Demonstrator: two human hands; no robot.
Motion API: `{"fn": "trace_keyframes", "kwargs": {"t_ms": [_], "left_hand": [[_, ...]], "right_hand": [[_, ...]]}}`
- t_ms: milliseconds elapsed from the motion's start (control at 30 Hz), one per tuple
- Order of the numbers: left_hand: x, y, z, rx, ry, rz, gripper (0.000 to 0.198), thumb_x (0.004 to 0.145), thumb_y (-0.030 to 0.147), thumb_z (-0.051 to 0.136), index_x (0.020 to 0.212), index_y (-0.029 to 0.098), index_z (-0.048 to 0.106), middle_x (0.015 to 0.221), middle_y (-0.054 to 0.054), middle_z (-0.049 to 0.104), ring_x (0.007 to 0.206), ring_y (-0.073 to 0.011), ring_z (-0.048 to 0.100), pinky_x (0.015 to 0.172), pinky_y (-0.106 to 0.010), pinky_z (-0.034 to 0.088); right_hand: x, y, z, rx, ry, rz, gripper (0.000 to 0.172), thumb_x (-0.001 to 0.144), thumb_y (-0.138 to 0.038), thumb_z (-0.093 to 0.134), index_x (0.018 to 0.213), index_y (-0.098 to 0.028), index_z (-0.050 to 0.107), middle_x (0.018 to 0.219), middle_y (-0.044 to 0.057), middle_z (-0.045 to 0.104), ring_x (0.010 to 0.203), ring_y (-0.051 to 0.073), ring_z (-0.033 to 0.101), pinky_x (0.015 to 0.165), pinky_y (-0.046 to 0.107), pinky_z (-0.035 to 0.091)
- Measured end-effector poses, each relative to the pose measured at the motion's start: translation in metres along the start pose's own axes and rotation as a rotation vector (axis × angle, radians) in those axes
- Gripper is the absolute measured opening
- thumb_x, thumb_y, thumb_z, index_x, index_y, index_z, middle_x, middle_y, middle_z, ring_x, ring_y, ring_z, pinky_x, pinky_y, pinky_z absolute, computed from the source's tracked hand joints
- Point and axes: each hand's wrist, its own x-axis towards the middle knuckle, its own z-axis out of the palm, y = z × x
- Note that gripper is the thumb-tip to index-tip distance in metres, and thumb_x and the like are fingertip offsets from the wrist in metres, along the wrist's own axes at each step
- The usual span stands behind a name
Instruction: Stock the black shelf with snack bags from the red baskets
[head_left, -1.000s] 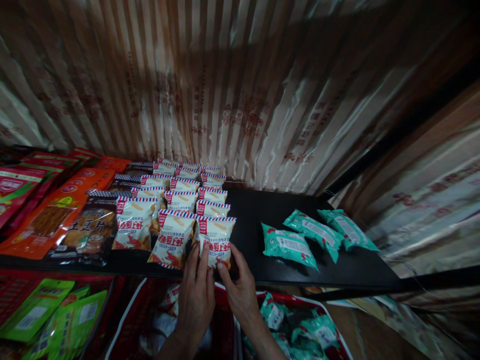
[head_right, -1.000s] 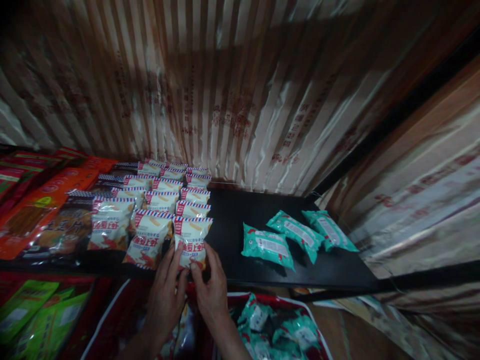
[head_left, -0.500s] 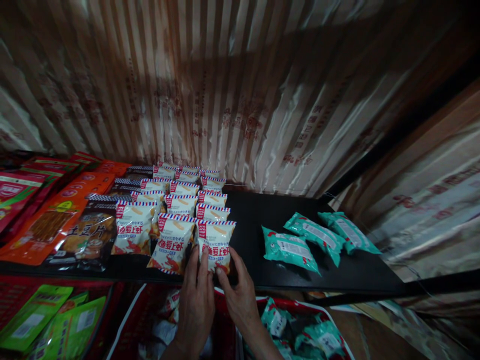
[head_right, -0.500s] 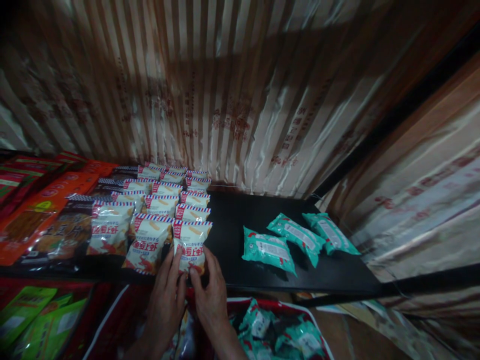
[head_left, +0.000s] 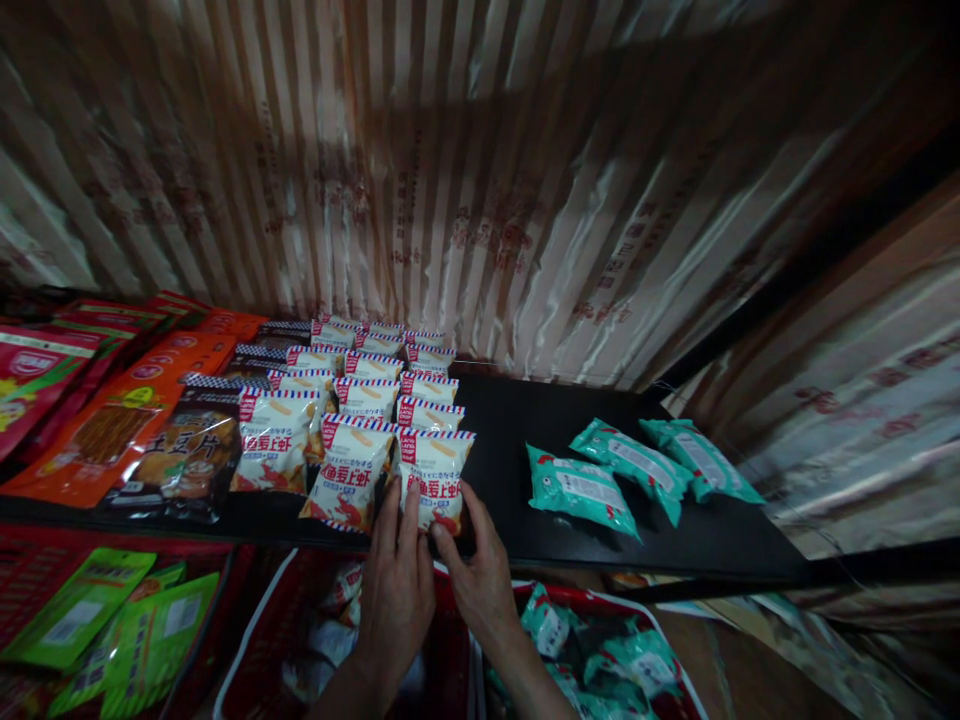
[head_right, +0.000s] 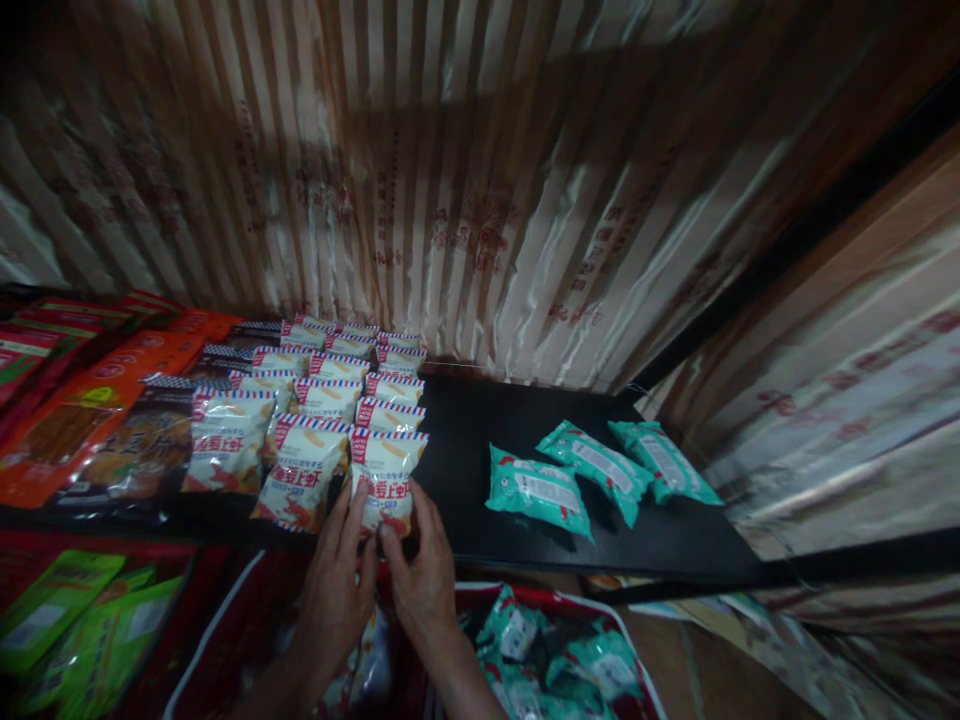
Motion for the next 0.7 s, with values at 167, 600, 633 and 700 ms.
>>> {"fn": "trace_keyframes", "kwargs": {"t_ms": [167, 600, 633, 700], "left_hand": [[-0.004, 0.001, -0.003, 0.002, -0.018, 0.007, 0.059, 0.091, 0.013, 0.037, 0.146, 0.022, 0.019, 0.151, -0.013, 0.026, 0.139, -0.0231, 0.026, 0.106, -0.041, 0.038], [-0.025, -0.018, -0.008, 0.028, -0.032, 0.110, 0.062, 0.090, 0.004, 0.033, 0.146, 0.027, 0.019, 0.154, -0.014, 0.019, 0.139, -0.0245, 0.026, 0.103, -0.039, 0.043], [-0.025, -0.019, -0.008, 0.027, -0.029, 0.115, 0.061, 0.090, 0.004, 0.033, 0.145, 0.027, 0.022, 0.153, -0.013, 0.021, 0.138, -0.0234, 0.028, 0.102, -0.038, 0.044], [-0.023, -0.020, -0.009, 0.033, -0.013, 0.133, 0.060, 0.090, 0.003, 0.033, 0.143, 0.027, 0.026, 0.151, -0.011, 0.026, 0.137, -0.0211, 0.030, 0.102, -0.036, 0.044]], "right_hand": [[-0.001, 0.001, -0.001, -0.014, 0.015, 0.010, 0.057, 0.083, -0.036, 0.057, 0.135, -0.018, 0.043, 0.136, 0.012, 0.051, 0.124, 0.026, 0.049, 0.102, 0.043, 0.043], [-0.005, 0.002, -0.001, -0.005, 0.009, 0.017, 0.057, 0.084, -0.036, 0.058, 0.136, -0.019, 0.041, 0.135, 0.013, 0.051, 0.121, 0.026, 0.052, 0.100, 0.045, 0.044], [-0.005, 0.003, 0.000, 0.009, 0.016, 0.019, 0.058, 0.084, -0.036, 0.058, 0.137, -0.019, 0.041, 0.135, 0.013, 0.051, 0.121, 0.026, 0.052, 0.100, 0.045, 0.045], [-0.005, 0.006, 0.001, 0.045, 0.032, 0.013, 0.060, 0.084, -0.036, 0.059, 0.138, -0.020, 0.039, 0.136, 0.013, 0.051, 0.120, 0.026, 0.053, 0.098, 0.043, 0.046]]}}
